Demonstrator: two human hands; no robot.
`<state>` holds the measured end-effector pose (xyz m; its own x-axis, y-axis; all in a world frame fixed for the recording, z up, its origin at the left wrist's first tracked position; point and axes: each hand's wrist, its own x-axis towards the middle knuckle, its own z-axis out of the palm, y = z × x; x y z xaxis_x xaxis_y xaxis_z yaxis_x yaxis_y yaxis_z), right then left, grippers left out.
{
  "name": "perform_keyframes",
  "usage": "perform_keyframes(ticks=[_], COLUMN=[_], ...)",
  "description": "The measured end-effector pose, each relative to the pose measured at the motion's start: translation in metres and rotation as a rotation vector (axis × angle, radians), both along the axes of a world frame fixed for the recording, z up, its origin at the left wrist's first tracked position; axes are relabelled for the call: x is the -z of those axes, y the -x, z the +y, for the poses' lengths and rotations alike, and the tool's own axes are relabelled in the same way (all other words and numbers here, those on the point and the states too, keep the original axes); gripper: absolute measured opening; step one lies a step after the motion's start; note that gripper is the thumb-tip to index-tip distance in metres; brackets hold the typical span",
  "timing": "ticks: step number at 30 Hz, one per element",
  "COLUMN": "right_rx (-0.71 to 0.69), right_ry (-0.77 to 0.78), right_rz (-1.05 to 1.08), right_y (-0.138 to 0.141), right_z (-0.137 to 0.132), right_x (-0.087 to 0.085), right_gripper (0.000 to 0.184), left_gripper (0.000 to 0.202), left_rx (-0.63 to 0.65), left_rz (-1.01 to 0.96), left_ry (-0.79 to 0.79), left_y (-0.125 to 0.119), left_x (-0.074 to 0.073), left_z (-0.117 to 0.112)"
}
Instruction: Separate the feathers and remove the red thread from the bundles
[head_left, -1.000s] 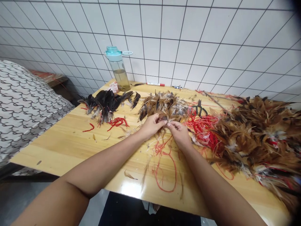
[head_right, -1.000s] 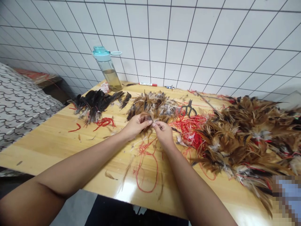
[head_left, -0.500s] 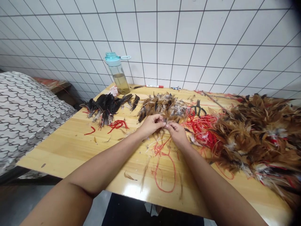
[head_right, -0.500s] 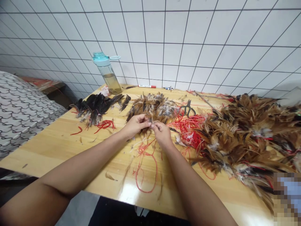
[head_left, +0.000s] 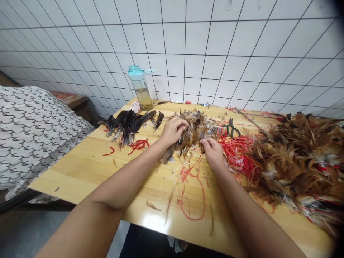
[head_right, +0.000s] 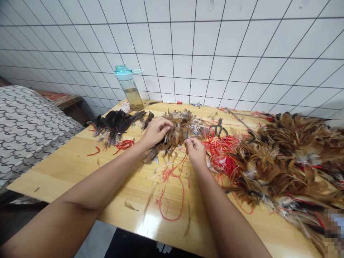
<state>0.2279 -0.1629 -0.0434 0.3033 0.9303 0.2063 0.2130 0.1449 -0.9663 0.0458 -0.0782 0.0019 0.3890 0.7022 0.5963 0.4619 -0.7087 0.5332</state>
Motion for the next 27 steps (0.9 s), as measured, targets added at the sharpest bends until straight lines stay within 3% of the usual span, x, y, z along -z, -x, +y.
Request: perform_keyframes(ticks=[3, 5, 11, 16, 20, 23, 27], right_rx=[0.038, 0.045, 0.04, 0.104, 0.111, 0.097, 0.087], right_ry=[-0.01, -0.011, -0.033, -0.056, -0.093, -0.086, -0.062], right_rz=[-0.025, -0.062, -0.247, -0.186, -0.15, -0.136, -0.109], right_y=[0.001, 0.002, 0.005, 0.011, 0.01, 0.007, 0.007], right_z=[0.003, 0.005, 0.007, 0.015, 0.014, 0.009, 0.007], right_x=[0.002, 0.004, 0.006, 0.001, -0.004, -0.007, -0.007], right_gripper=[0.028, 0.029, 0.029, 0.032, 0.032, 0.03, 0.032], left_gripper=[0.027, 0.03, 0.029, 0.018, 0.018, 0.018, 0.01], left_rx=[0.071, 0.074, 0.089, 0.08, 0.089, 0.082, 0.052], left_rz=[0.213, 0.291, 0.411, 0.448, 0.331, 0.129, -0.247], left_ry=[-0.117, -0.172, -0.299, -0.293, -0.212, -0.118, 0.183], left_y=[0.001, -0.001, -0.011, -0.009, -0.006, -0.006, -0.012], left_x=[0.023, 0.028, 0.024, 0.028, 0.029, 0.025, 0.018], left_z=[0.007, 0.007, 0.0, 0.003, 0.004, 0.001, -0.007])
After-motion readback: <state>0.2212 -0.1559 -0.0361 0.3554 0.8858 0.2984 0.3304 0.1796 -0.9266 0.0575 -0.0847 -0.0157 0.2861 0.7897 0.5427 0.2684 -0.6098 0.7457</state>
